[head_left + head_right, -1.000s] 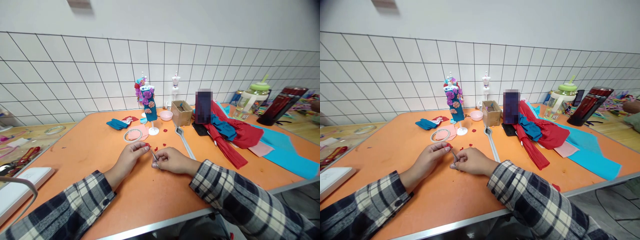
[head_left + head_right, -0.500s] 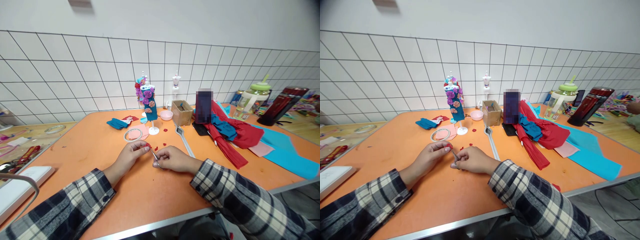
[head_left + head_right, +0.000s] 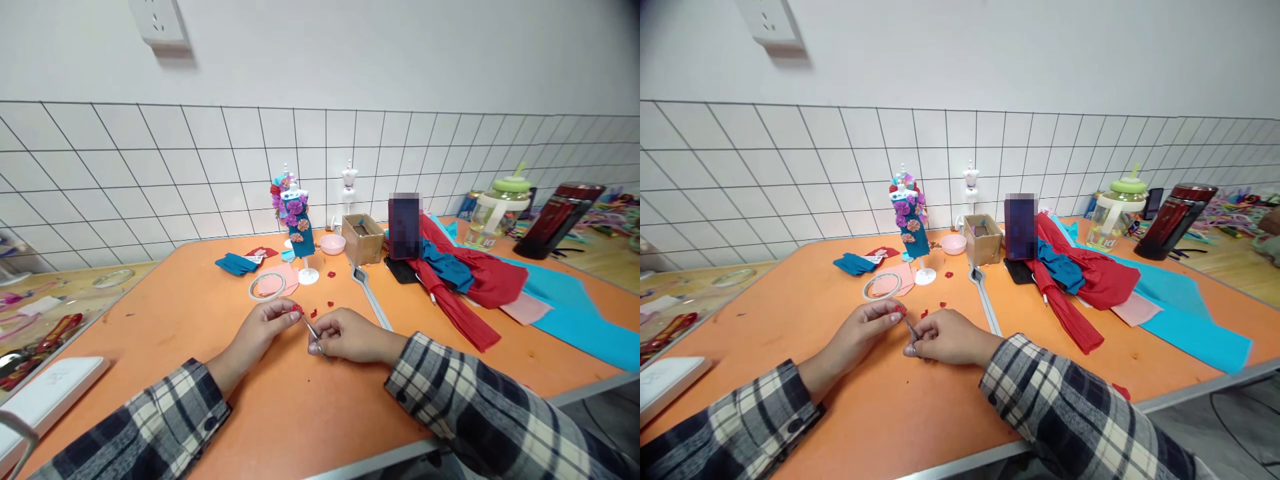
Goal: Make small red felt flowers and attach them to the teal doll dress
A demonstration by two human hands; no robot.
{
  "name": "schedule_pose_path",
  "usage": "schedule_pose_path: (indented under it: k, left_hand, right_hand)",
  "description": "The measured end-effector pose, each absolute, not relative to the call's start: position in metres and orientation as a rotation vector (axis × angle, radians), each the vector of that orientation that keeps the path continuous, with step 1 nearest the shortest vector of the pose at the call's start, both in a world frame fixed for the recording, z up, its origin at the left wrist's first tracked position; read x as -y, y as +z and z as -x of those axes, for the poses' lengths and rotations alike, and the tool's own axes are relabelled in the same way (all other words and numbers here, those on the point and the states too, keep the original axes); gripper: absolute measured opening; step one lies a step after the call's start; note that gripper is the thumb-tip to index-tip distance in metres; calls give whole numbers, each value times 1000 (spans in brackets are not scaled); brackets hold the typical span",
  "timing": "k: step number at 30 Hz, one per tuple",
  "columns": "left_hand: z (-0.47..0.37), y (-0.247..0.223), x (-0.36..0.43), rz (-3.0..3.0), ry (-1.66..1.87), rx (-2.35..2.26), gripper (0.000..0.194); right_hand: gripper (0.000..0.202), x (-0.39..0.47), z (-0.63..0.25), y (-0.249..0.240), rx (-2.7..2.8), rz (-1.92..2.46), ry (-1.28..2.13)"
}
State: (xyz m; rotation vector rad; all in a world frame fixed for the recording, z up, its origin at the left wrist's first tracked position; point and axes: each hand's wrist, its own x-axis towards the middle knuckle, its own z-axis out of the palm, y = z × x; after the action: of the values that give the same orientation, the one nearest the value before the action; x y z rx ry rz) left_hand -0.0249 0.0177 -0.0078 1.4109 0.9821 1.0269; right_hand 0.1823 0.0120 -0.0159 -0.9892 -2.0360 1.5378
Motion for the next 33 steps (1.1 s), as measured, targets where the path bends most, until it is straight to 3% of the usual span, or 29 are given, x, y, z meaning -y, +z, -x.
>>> schedule_pose_path:
  k: [10,13,17,24,33]
  left_hand:
    - [25,-18,-22,-1256,1024,-1019,20]
    - [25,-20,-23,-1228,1047,-1026,22]
    - [20,-12,-18,-1362,991,-1136,24]
    - [12,-7,-12,-1698,947,-1237,20]
    - [11,-9,-9,-1853,867,-1196,22]
  right_hand:
    - [28,-15,-189,-6,1981,1123,1579]
    - [21,-18,-188,-6,1793,1205,1389]
    - [24,-23,-187,-9,1667,1135,1208]
    - [25,-20,-182,-12,1547,995,1326]
    - [9,-15,-178,-12,1709,1112,1035]
